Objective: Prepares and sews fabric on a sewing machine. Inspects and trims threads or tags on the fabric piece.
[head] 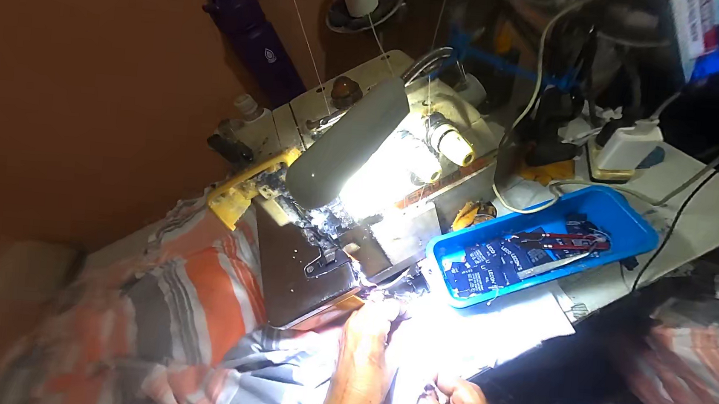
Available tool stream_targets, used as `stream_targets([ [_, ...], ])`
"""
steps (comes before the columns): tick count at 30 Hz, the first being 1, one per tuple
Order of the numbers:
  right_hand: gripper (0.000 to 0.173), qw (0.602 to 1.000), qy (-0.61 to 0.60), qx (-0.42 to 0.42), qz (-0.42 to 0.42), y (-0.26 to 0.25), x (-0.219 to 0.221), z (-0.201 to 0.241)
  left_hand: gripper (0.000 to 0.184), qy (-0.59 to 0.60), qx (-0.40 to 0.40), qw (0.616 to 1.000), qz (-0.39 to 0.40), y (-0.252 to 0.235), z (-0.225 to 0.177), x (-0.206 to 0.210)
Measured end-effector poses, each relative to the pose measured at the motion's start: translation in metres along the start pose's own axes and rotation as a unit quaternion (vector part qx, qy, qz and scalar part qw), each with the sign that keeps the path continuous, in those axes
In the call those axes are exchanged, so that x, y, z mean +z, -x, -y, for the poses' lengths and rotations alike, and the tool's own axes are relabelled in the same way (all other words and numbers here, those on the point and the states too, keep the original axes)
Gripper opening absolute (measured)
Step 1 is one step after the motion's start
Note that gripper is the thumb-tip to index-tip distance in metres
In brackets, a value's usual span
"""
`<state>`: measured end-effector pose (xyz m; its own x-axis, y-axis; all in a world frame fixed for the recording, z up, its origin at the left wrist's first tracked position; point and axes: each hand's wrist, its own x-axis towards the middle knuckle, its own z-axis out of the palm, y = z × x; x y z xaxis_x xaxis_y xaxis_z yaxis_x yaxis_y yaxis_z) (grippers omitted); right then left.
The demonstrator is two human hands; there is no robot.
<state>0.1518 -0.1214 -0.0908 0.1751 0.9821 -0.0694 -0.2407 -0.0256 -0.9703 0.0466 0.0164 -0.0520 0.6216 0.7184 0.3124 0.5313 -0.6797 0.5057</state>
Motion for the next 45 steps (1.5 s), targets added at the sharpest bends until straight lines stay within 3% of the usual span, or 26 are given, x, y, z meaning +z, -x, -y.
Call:
stream_targets([
  [9, 0.01, 1.0, -0.013, 0.014, 0.015, -0.002, -0.002, 0.003, 0.012, -0.085, 0.059, 0.994, 0.03, -0.016, -0.014, 0.003],
  [17, 0.01, 0.999, -0.028, 0.006, 0.017, -0.003, -0.002, 0.003, 0.009, 0.041, 0.057, 0.986, 0.149, -0.037, -0.003, -0.004],
  [20, 0.01, 1.0, -0.025, -0.004, 0.014, -0.004, -0.002, 0.001, 0.015, 0.074, 0.033, 0.975, 0.207, -0.043, -0.003, -0.012],
  [33, 0.013, 1.0, -0.03, 0.005, 0.005, -0.007, 0.001, -0.001, 0.019, -0.041, -0.122, 0.923, 0.362, -0.073, -0.034, -0.015],
  [37, 0.018, 1.0, 0.0, -0.002, -0.01, -0.003, 0.002, 0.0, 0.013, 0.011, -0.095, 0.953, 0.287, -0.057, -0.021, -0.015],
  [40, 0.045, 0.993, 0.078, -0.069, -0.046, 0.001, 0.004, 0.0, 0.01, 0.002, -0.028, 0.996, 0.081, -0.029, -0.017, -0.008],
  [42, 0.056, 0.98, 0.154, -0.111, -0.067, 0.0, 0.008, 0.006, 0.012, 0.009, -0.003, 1.0, -0.026, -0.009, -0.021, -0.013],
  [45, 0.024, 0.95, 0.206, -0.212, -0.101, -0.012, 0.016, 0.007, 0.012, 0.183, -0.019, 0.979, -0.089, 0.021, -0.041, -0.037],
])
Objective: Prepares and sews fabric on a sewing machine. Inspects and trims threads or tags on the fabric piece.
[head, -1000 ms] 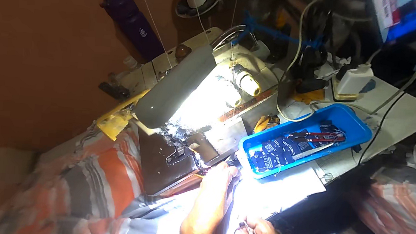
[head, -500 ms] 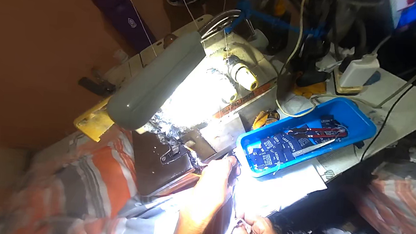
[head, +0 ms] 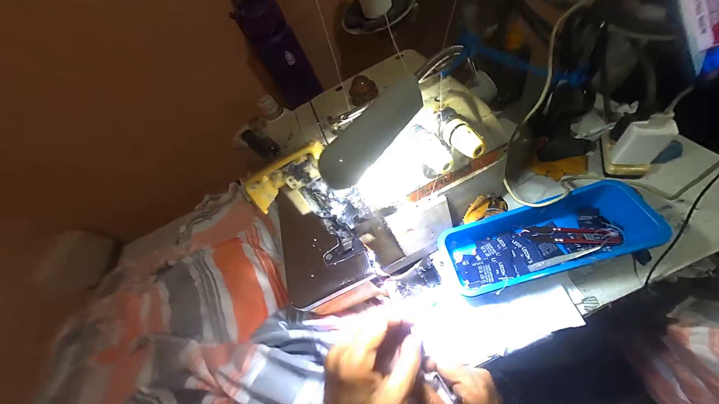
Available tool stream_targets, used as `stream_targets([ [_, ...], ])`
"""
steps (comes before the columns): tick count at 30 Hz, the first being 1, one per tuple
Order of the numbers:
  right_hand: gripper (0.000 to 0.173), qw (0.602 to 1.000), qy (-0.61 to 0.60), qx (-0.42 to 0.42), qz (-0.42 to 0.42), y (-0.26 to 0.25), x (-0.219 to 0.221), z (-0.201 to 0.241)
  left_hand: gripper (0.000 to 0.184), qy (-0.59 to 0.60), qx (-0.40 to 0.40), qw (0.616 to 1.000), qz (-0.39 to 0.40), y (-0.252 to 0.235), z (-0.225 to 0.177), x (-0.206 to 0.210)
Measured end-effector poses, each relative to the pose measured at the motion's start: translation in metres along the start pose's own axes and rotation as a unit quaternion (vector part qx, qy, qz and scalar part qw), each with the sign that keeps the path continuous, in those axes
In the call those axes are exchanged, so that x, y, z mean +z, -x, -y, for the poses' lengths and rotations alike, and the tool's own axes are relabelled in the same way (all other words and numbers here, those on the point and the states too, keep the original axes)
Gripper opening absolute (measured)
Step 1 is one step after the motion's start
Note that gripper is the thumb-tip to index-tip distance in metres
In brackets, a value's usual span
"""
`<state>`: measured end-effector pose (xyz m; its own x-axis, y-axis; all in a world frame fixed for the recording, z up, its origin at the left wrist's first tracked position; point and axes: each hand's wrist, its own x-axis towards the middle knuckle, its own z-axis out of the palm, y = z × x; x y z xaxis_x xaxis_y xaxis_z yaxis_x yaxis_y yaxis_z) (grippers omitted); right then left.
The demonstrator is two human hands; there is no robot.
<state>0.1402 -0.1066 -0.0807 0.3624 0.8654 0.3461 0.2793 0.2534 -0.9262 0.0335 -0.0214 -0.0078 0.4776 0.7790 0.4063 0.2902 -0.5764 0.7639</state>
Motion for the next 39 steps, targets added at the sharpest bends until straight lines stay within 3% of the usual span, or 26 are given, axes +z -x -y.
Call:
stream_targets([
  [3, 0.017, 0.986, -0.075, -0.151, 0.009, -0.019, 0.004, 0.012, 0.009, 0.179, -0.055, 0.982, -0.01, 0.019, -0.017, -0.037],
  [5, 0.016, 0.96, -0.129, -0.243, 0.054, -0.031, 0.009, 0.03, 0.019, 0.162, 0.007, 0.986, -0.028, 0.018, 0.0, -0.059],
  [8, 0.017, 0.932, -0.125, -0.334, 0.071, -0.044, 0.024, 0.062, 0.045, 0.205, 0.098, 0.969, 0.097, 0.012, 0.033, -0.073],
  [10, 0.016, 0.93, -0.111, -0.348, 0.052, -0.051, 0.03, 0.077, 0.048, 0.287, 0.109, 0.937, 0.165, 0.018, 0.053, -0.072],
  [12, 0.016, 0.938, -0.121, -0.323, 0.039, -0.06, 0.025, 0.086, 0.041, 0.345, 0.099, 0.921, 0.151, 0.025, 0.064, -0.077],
  [14, 0.018, 0.944, -0.148, -0.291, 0.036, -0.064, 0.019, 0.088, 0.034, 0.341, 0.061, 0.932, 0.106, 0.026, 0.049, -0.088],
  [17, 0.019, 0.95, -0.135, -0.279, 0.028, -0.064, 0.014, 0.08, 0.024, 0.188, 0.043, 0.977, 0.093, 0.026, 0.033, -0.122],
  [19, 0.017, 0.956, -0.127, -0.262, 0.03, -0.063, 0.014, 0.073, 0.016, 0.07, 0.046, 0.996, 0.044, 0.025, 0.021, -0.149],
  [21, 0.017, 0.963, -0.121, -0.237, 0.05, -0.058, 0.022, 0.069, 0.011, -0.03, 0.067, 0.997, -0.019, 0.016, 0.0, -0.171],
  [24, 0.018, 0.973, -0.154, -0.144, 0.092, -0.049, 0.037, 0.069, 0.01, -0.171, 0.09, 0.98, -0.043, -0.018, -0.027, -0.185],
  [26, 0.02, 0.972, -0.2, -0.019, 0.122, -0.05, 0.042, 0.063, 0.021, -0.256, 0.101, 0.96, -0.051, -0.054, -0.007, -0.172],
  [28, 0.02, 0.972, -0.192, 0.079, 0.114, -0.055, 0.046, 0.04, 0.017, -0.258, 0.079, 0.962, -0.035, -0.087, 0.034, -0.142],
  [31, 0.021, 0.982, -0.136, 0.1, 0.086, -0.056, 0.043, 0.013, 0.018, -0.21, -0.009, 0.977, -0.02, -0.099, 0.083, -0.105],
  [33, 0.021, 0.983, -0.121, 0.106, 0.09, -0.054, 0.035, 0.01, 0.035, -0.23, -0.032, 0.97, -0.066, -0.095, 0.084, -0.092],
  [37, 0.02, 0.973, -0.117, 0.15, 0.127, -0.047, 0.022, 0.017, 0.014, -0.316, -0.004, 0.941, -0.118, -0.076, 0.059, -0.068],
  [39, 0.021, 0.968, -0.117, 0.18, 0.127, -0.044, 0.017, 0.022, 0.024, -0.344, 0.016, 0.931, -0.121, -0.06, 0.048, -0.053],
])
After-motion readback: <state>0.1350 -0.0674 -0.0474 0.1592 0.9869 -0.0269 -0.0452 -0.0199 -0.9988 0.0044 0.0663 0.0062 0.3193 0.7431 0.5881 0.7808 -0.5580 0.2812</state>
